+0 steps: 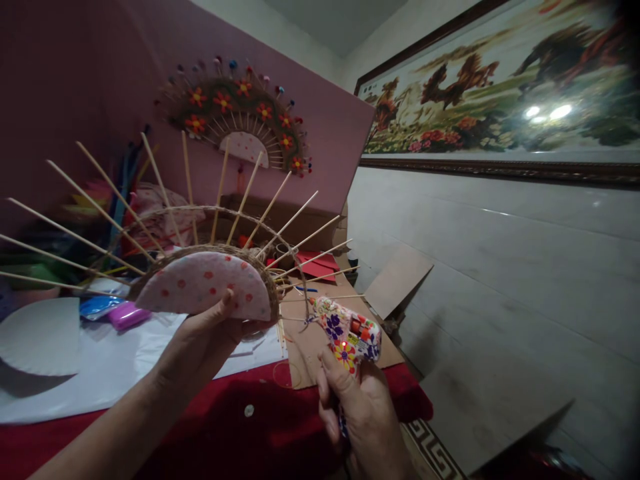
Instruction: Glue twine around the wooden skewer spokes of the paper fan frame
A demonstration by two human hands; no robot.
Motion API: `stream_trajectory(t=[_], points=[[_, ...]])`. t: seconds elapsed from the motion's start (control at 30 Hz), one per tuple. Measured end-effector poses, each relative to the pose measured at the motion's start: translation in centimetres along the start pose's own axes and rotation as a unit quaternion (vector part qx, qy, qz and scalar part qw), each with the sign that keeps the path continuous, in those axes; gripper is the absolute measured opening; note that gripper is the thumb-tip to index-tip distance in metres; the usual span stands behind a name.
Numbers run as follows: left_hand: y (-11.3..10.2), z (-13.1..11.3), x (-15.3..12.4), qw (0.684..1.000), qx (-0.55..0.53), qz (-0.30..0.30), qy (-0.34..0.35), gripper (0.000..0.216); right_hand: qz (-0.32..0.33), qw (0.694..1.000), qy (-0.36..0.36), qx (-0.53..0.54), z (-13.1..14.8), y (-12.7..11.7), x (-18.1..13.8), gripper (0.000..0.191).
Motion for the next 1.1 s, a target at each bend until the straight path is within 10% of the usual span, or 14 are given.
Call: stream_trajectory(t=[1.1], points=[[0.83, -0.29, -0.01, 1.0, -0.009, 0.013, 0.016, 0.027, -0.012, 0.999, 0.002, 0.04, 0.57, 0.29, -0.82, 0.044]])
Point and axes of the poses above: each hand's wrist, its own x-axis towards the middle knuckle, its own y-axis out of the palm, z = x × y, the point moved 3 cm from there along x, towards the middle knuckle, and after that the axes turned 14 degrees about y, right-handed, at the moved point
